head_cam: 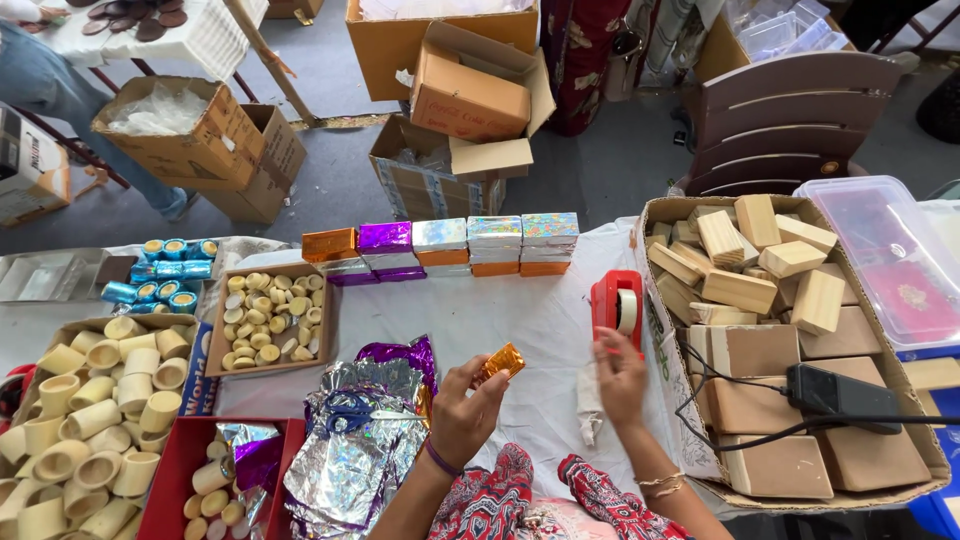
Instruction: The person wraps small wooden boxes in shiny metallic foil sheets. They fold the foil around each box, then use a tape dispenser to apply clear tape to seal the edges. The wrapped boxes are placed in a row on the table.
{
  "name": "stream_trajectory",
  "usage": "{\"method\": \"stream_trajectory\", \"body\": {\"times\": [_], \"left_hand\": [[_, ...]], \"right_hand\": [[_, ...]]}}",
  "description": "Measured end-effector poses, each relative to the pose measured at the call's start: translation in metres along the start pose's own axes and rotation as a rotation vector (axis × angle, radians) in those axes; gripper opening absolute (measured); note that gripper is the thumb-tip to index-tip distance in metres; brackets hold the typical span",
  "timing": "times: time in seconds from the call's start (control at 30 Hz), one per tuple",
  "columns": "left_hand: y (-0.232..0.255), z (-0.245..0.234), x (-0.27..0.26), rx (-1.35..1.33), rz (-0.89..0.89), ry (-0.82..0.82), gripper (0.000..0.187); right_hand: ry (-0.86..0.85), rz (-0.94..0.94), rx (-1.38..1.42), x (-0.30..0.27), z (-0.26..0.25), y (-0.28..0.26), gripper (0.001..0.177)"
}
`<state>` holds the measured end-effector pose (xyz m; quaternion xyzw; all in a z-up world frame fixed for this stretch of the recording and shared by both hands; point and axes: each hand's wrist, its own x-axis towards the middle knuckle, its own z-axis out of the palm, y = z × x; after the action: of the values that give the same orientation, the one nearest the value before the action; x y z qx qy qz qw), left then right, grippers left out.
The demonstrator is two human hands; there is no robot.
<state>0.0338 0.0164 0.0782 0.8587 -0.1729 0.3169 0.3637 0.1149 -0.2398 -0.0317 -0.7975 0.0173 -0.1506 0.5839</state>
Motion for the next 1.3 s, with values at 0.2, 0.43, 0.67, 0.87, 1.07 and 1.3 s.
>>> {"method": "stream_trajectory", "body": {"times": [0.2,0.43,0.67,0.87,1.07,1.3], "left_hand": [[-0.011,0.002,-0.001,0.095,0.104,0.034,0.032],[-0.022,0.005,-0.006,0.073,0.069,0.095,0.031],[-0.016,0.004,-0.004,0.049,0.049,0.111,0.029],[-0.013,0.006,-0.007,-0.001,0.020,0.110,0.030],[-0.007,0.007,-0.007,-0.027,0.011,0.114,0.030],[-0.002,0.009,-0.007,-0.027,0.010,0.088,0.030]], "right_hand": [[0.164,0.020,-0.632,0.017,-0.035,0.070,0.041],[0.089,0.132,-0.662,0.032,-0.044,0.124,0.027],[0.068,0.343,-0.084,0.035,-0.044,0.150,0.022],[0.072,0.468,0.320,0.029,-0.047,0.140,0.015],[0.098,0.517,0.350,0.022,-0.047,0.138,0.015],[0.226,0.471,0.549,0.006,-0.037,0.156,0.046]]}}
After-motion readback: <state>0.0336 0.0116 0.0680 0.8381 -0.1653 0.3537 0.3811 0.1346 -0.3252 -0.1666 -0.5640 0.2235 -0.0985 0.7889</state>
